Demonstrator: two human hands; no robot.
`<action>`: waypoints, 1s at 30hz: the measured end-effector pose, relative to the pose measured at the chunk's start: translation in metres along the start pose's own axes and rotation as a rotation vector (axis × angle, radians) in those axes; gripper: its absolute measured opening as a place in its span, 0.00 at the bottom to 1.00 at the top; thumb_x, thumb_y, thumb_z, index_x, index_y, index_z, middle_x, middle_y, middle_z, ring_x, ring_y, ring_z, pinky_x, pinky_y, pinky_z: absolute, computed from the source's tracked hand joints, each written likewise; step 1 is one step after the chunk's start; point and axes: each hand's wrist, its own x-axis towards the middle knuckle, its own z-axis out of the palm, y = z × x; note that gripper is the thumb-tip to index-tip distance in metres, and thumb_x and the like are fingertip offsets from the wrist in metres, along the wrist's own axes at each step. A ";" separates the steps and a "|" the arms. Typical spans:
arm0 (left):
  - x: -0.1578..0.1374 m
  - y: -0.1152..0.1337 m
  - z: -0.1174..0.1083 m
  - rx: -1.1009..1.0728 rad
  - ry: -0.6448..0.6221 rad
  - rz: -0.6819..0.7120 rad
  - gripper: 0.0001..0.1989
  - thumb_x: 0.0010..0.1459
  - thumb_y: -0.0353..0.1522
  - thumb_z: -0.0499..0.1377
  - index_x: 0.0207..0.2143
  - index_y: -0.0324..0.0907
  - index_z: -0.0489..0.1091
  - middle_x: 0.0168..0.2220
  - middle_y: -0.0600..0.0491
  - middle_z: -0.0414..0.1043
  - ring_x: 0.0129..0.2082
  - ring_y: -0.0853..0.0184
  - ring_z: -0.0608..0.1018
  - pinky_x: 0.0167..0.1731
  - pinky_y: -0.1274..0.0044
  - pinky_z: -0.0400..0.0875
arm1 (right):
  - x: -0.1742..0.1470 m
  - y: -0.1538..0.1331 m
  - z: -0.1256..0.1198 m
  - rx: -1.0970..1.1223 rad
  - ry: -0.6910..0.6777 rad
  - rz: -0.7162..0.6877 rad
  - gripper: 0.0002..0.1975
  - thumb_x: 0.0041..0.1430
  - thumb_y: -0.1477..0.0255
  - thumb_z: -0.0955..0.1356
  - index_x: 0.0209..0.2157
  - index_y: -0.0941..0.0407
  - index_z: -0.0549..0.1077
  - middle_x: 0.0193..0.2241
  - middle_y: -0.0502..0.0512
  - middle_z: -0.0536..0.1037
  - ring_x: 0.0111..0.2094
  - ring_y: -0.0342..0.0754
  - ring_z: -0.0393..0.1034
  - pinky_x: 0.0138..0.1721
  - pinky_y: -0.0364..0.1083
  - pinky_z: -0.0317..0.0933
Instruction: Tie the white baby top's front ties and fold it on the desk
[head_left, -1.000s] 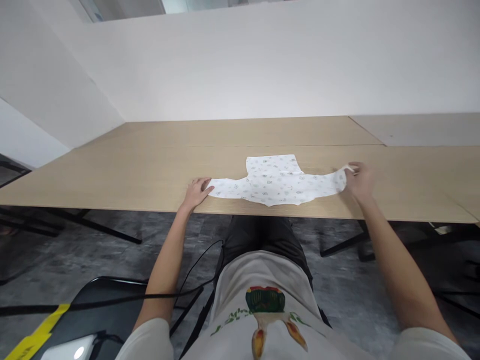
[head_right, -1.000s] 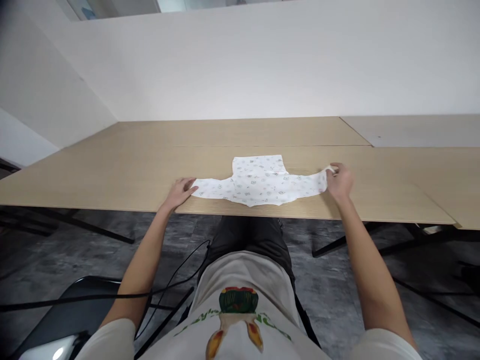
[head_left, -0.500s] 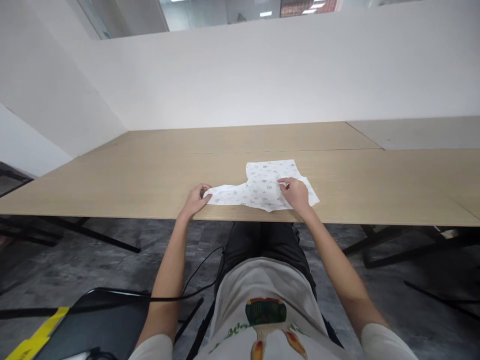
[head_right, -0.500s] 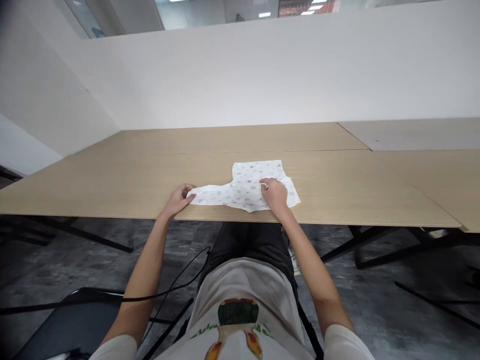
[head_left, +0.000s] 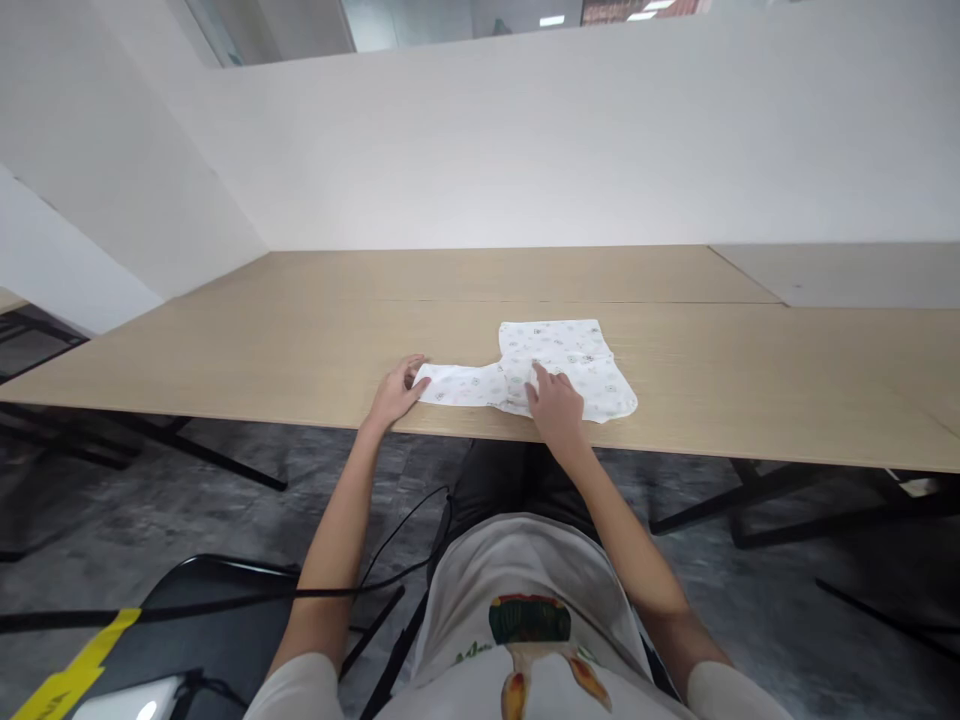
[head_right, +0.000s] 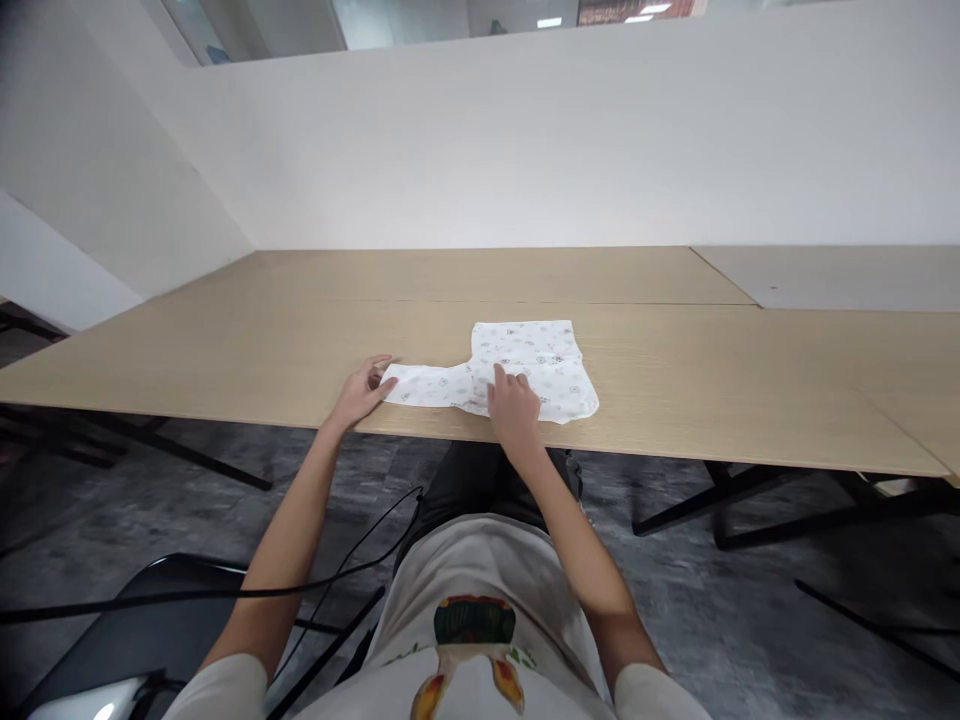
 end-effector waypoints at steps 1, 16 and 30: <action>0.001 0.000 0.002 -0.032 0.019 -0.007 0.26 0.54 0.43 0.57 0.53 0.40 0.64 0.31 0.52 0.70 0.30 0.66 0.73 0.34 0.74 0.68 | -0.014 -0.007 -0.002 0.062 0.023 -0.060 0.15 0.63 0.73 0.62 0.49 0.59 0.72 0.32 0.60 0.78 0.38 0.52 0.70 0.32 0.44 0.60; 0.051 0.205 0.124 -0.026 -0.094 0.286 0.22 0.54 0.26 0.52 0.52 0.42 0.63 0.41 0.48 0.72 0.42 0.62 0.74 0.41 0.71 0.68 | -0.187 -0.045 0.063 0.513 -0.296 -0.625 0.16 0.53 0.59 0.59 0.18 0.52 0.64 0.15 0.43 0.75 0.16 0.44 0.67 0.17 0.42 0.47; 0.009 0.179 0.124 0.001 -0.344 0.628 0.21 0.63 0.39 0.50 0.56 0.43 0.62 0.55 0.46 0.68 0.57 0.61 0.67 0.57 0.67 0.61 | -0.162 -0.019 0.018 0.693 -0.306 -0.505 0.14 0.59 0.67 0.60 0.28 0.50 0.75 0.22 0.49 0.78 0.23 0.47 0.72 0.25 0.44 0.63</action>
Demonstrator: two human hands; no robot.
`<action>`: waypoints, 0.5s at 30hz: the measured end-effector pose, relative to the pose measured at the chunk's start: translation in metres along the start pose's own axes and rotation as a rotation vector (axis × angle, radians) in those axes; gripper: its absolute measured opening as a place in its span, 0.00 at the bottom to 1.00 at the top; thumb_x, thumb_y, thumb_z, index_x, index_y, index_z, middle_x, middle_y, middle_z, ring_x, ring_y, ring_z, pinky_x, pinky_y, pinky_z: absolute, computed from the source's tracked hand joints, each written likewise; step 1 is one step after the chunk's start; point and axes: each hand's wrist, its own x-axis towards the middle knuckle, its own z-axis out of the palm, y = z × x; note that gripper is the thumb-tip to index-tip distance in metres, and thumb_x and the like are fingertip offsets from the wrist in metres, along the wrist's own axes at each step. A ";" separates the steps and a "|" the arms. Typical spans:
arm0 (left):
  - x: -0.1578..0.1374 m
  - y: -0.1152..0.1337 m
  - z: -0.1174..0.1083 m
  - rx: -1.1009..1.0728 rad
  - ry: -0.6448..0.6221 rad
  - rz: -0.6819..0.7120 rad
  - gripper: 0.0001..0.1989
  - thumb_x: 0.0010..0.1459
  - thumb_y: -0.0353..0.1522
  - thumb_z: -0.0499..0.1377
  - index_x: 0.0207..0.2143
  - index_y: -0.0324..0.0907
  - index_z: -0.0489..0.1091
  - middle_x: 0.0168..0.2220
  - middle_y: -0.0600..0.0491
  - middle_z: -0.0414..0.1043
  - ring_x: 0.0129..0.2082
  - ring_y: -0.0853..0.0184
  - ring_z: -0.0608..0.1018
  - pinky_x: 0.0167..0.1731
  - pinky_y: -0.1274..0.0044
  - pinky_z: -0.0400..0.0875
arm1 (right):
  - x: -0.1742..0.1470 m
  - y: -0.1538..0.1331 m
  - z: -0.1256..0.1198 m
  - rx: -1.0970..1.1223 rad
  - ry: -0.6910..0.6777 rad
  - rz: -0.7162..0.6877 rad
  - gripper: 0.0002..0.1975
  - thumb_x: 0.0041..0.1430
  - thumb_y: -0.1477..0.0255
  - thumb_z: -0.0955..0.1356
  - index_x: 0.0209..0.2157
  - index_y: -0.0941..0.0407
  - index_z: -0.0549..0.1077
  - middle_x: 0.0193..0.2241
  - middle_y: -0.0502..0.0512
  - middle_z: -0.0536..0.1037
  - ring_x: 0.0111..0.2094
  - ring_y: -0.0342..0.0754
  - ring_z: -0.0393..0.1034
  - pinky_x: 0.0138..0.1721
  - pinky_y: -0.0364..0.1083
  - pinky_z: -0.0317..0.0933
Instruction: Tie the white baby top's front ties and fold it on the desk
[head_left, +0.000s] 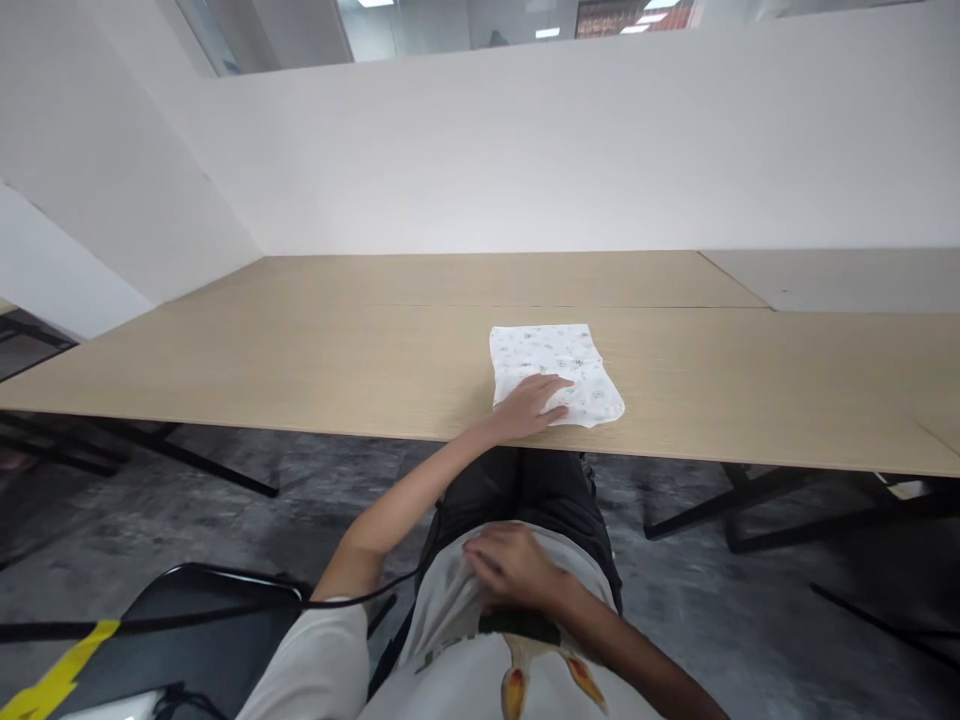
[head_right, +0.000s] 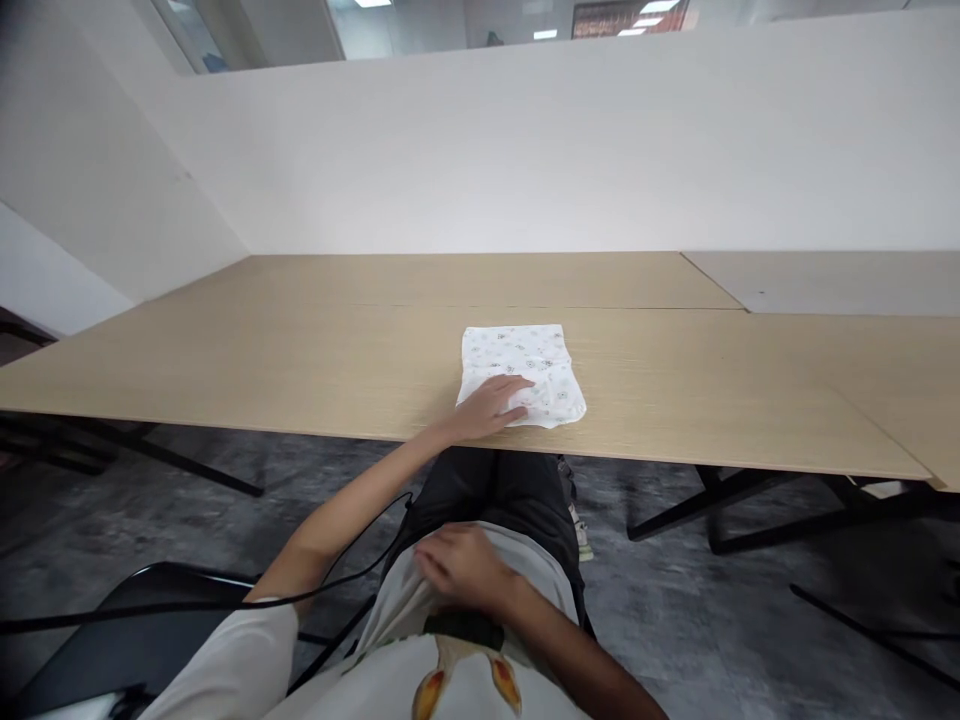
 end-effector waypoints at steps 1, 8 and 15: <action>-0.015 -0.005 -0.009 0.010 0.045 -0.019 0.19 0.64 0.38 0.49 0.54 0.43 0.64 0.54 0.45 0.68 0.57 0.61 0.67 0.57 0.67 0.62 | -0.001 0.006 -0.023 0.010 0.087 0.052 0.13 0.60 0.69 0.60 0.33 0.50 0.76 0.27 0.51 0.80 0.27 0.47 0.73 0.28 0.45 0.65; -0.086 -0.043 -0.043 0.095 0.098 -0.088 0.18 0.60 0.28 0.49 0.51 0.44 0.69 0.51 0.47 0.72 0.52 0.62 0.73 0.53 0.65 0.68 | -0.008 0.087 -0.183 -0.562 0.479 0.469 0.16 0.60 0.71 0.60 0.45 0.53 0.75 0.40 0.61 0.78 0.34 0.53 0.73 0.39 0.52 0.67; -0.062 -0.050 -0.030 0.139 0.017 -0.057 0.13 0.62 0.33 0.51 0.46 0.43 0.72 0.46 0.46 0.74 0.47 0.63 0.75 0.48 0.68 0.70 | 0.011 0.131 -0.206 -0.526 0.208 0.295 0.15 0.58 0.73 0.61 0.42 0.56 0.76 0.44 0.63 0.74 0.45 0.56 0.70 0.46 0.55 0.65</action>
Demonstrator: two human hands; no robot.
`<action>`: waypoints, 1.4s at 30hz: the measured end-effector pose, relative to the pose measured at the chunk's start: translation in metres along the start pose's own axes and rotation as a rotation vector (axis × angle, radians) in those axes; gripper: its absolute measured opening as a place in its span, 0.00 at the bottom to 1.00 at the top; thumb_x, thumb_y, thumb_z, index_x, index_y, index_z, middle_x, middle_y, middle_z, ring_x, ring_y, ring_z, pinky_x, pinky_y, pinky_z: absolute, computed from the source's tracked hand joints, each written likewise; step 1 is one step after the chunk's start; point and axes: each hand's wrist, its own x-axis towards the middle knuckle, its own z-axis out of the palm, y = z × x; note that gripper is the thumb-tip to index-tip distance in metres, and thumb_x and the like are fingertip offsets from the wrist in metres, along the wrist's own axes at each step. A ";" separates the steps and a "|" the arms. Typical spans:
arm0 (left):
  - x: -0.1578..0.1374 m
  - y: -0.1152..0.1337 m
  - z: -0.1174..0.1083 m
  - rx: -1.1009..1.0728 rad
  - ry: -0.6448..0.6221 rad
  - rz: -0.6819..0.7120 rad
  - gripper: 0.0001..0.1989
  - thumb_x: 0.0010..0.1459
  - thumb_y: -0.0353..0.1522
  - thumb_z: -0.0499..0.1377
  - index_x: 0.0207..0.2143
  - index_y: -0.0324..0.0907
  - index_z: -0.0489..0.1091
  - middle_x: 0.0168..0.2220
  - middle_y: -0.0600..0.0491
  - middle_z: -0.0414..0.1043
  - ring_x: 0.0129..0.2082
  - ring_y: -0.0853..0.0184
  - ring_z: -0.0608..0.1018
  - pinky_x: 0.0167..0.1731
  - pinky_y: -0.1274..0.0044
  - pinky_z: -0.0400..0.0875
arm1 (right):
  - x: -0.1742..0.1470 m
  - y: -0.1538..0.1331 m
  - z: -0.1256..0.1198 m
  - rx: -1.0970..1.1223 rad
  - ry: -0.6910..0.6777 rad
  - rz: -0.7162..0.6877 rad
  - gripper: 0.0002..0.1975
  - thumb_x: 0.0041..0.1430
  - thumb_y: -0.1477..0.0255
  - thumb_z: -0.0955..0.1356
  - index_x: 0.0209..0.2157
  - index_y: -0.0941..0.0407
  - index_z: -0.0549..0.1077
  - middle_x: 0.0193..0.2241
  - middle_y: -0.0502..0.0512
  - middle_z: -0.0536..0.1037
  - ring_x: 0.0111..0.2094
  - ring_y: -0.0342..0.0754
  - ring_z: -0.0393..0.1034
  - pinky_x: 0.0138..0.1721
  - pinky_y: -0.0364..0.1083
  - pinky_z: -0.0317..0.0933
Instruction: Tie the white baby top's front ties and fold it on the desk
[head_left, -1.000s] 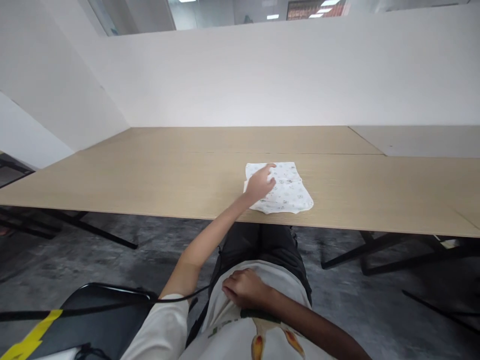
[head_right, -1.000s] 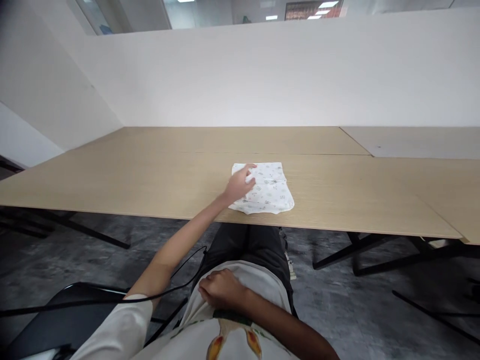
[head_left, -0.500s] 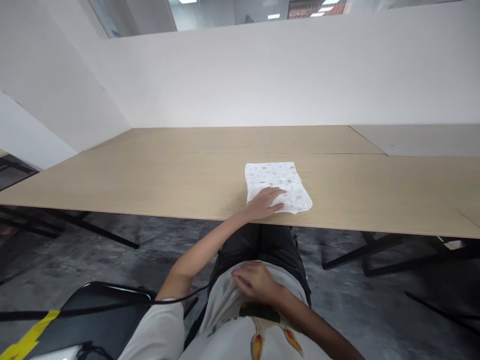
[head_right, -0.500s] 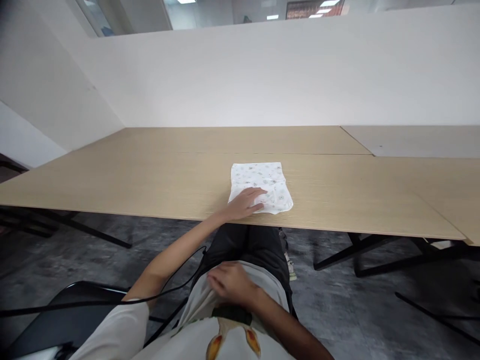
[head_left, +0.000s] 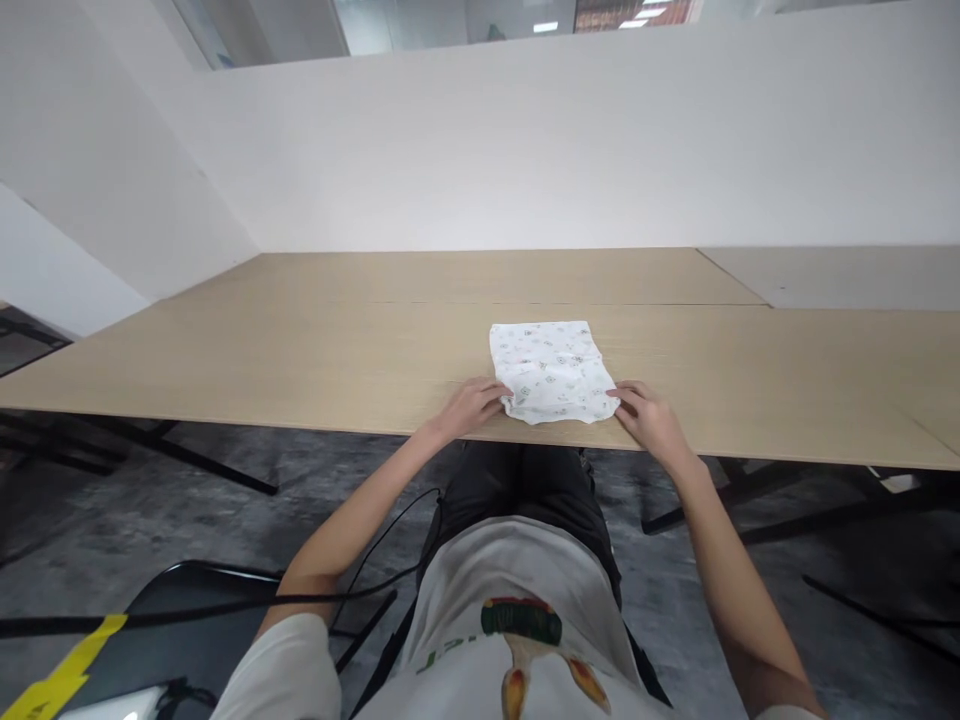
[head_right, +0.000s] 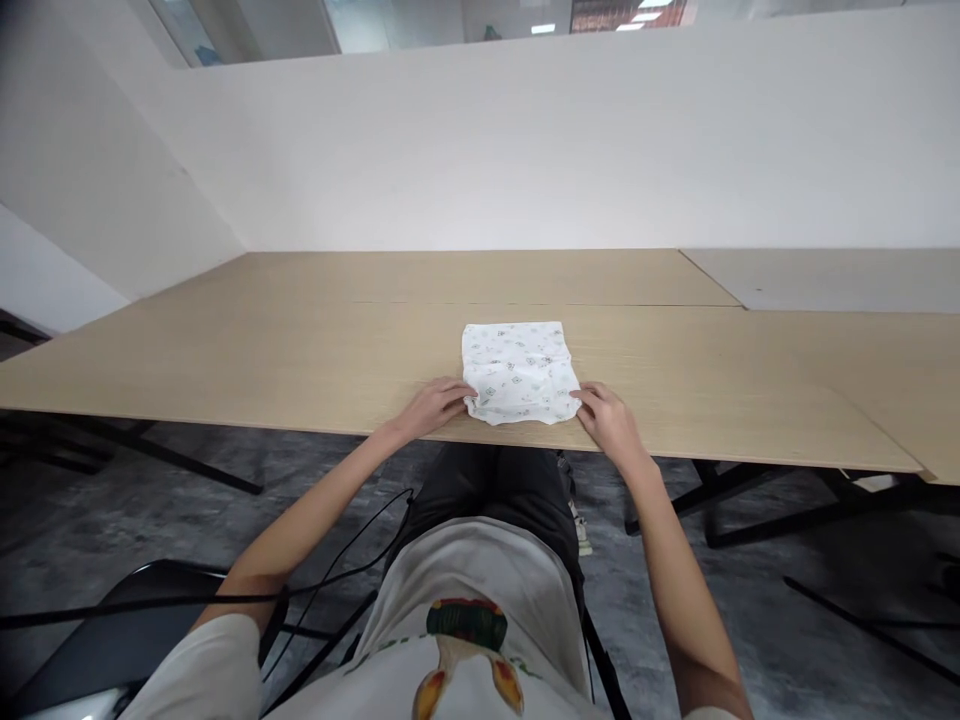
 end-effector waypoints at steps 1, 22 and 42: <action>0.001 0.001 0.000 0.018 0.000 0.002 0.13 0.63 0.33 0.51 0.45 0.42 0.72 0.45 0.46 0.74 0.46 0.62 0.75 0.47 0.68 0.70 | 0.001 0.000 0.001 0.026 0.003 -0.006 0.14 0.58 0.72 0.62 0.40 0.56 0.77 0.43 0.63 0.74 0.45 0.56 0.70 0.46 0.55 0.65; 0.061 -0.079 -0.004 -0.385 0.382 -0.581 0.17 0.55 0.34 0.54 0.45 0.36 0.70 0.31 0.51 0.73 0.31 0.68 0.72 0.36 0.76 0.68 | 0.144 0.020 0.023 0.593 -0.103 0.663 0.21 0.49 0.78 0.68 0.48 0.67 0.70 0.18 0.48 0.68 0.18 0.40 0.59 0.20 0.40 0.54; 0.057 -0.095 0.013 -0.148 0.326 -0.630 0.17 0.62 0.36 0.49 0.39 0.39 0.76 0.42 0.47 0.77 0.44 0.64 0.76 0.46 0.74 0.68 | 0.133 0.039 0.058 0.051 0.038 0.442 0.17 0.59 0.67 0.63 0.38 0.62 0.78 0.38 0.65 0.79 0.39 0.54 0.73 0.42 0.48 0.64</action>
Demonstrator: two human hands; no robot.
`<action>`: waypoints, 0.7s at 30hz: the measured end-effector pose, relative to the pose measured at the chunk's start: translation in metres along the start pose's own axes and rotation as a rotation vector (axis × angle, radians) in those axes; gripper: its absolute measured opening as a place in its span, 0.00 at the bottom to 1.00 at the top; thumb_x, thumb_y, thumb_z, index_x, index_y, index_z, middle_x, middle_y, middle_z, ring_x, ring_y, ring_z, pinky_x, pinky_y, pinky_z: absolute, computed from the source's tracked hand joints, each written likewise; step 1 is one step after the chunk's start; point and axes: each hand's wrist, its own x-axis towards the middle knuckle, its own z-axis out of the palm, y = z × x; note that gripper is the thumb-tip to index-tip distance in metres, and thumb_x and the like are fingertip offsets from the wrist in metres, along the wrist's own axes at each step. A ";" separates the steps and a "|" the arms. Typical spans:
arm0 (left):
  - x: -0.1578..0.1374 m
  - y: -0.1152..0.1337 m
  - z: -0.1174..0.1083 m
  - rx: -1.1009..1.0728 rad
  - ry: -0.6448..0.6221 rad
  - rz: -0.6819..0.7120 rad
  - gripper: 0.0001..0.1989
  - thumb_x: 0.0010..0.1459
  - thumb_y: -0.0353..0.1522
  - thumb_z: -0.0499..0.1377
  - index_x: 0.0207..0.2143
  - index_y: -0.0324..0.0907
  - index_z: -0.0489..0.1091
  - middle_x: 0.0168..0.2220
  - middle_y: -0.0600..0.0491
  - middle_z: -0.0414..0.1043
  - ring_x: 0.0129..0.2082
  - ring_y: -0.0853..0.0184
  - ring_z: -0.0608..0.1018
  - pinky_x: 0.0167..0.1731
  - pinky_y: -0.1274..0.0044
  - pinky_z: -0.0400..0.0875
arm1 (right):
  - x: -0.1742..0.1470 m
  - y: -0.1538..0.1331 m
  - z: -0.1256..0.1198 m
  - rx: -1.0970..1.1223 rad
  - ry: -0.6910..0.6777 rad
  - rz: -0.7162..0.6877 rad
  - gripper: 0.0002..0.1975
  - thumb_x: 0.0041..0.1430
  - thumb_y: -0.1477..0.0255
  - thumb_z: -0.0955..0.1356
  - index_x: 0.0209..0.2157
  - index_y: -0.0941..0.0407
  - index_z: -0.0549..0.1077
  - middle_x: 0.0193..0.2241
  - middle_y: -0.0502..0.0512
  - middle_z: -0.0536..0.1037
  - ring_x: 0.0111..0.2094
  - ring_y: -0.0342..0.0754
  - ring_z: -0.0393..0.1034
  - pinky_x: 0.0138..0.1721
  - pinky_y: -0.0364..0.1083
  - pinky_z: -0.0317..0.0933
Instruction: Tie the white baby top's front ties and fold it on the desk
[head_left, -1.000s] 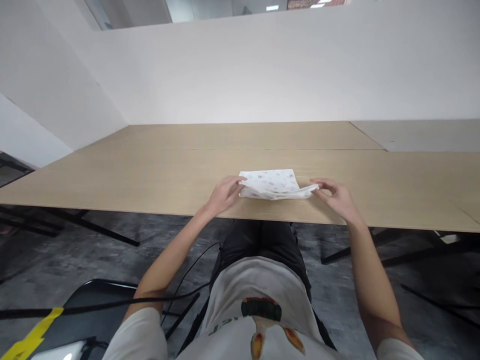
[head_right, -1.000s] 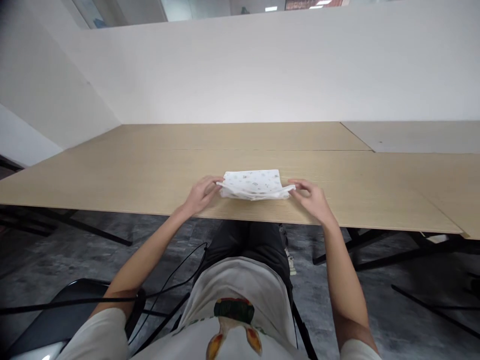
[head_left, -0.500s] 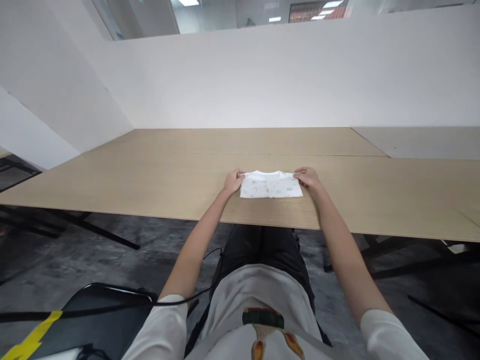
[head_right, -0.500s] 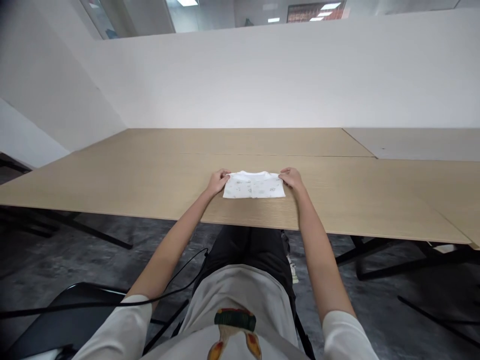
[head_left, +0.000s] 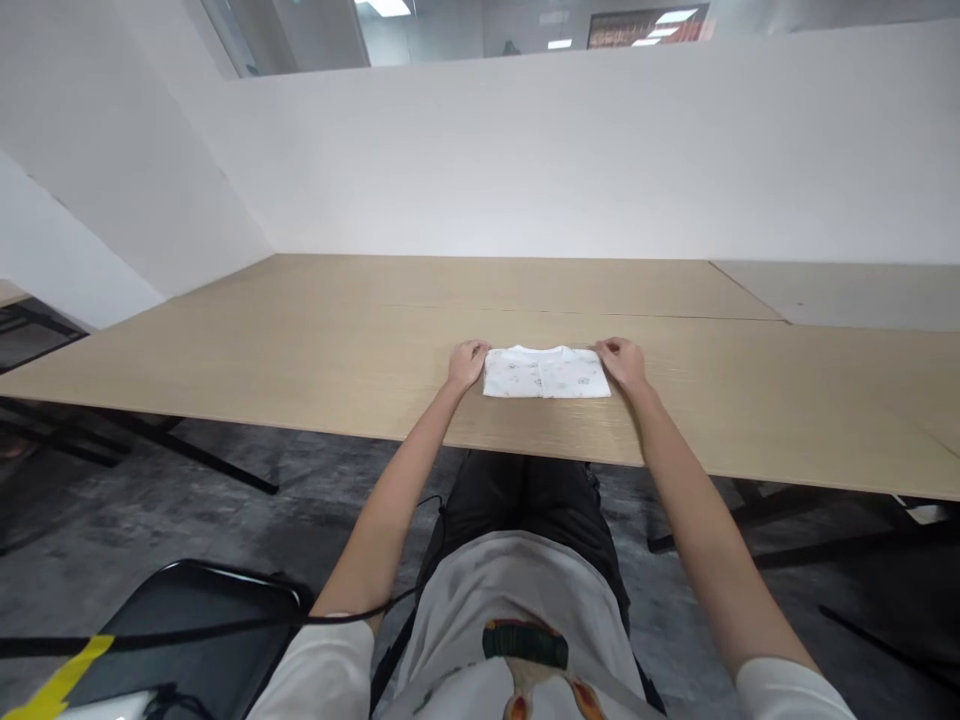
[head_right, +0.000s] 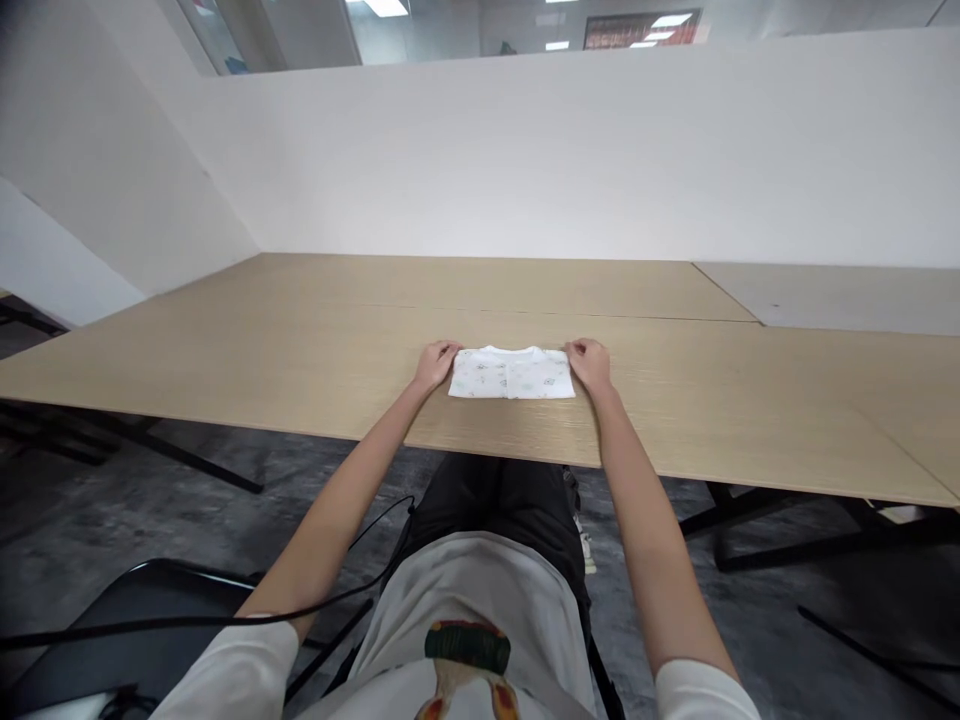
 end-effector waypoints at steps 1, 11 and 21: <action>0.000 0.001 0.000 -0.001 -0.015 0.015 0.18 0.62 0.36 0.49 0.39 0.39 0.76 0.43 0.48 0.77 0.44 0.64 0.76 0.46 0.74 0.68 | 0.000 0.000 0.001 0.025 -0.036 -0.018 0.17 0.59 0.66 0.63 0.39 0.62 0.78 0.39 0.64 0.79 0.40 0.53 0.73 0.43 0.48 0.64; -0.005 0.010 -0.006 0.099 -0.116 0.048 0.16 0.56 0.37 0.56 0.43 0.40 0.76 0.40 0.49 0.77 0.40 0.63 0.75 0.45 0.72 0.67 | 0.001 0.001 0.006 -0.132 -0.147 -0.134 0.17 0.55 0.66 0.67 0.43 0.60 0.78 0.42 0.62 0.78 0.43 0.54 0.71 0.45 0.49 0.62; -0.006 0.010 -0.007 0.090 -0.112 0.043 0.16 0.55 0.37 0.56 0.41 0.39 0.76 0.38 0.48 0.77 0.38 0.63 0.74 0.42 0.72 0.67 | 0.001 0.002 0.006 -0.132 -0.140 -0.151 0.17 0.54 0.65 0.67 0.42 0.61 0.78 0.40 0.62 0.78 0.42 0.55 0.71 0.44 0.50 0.62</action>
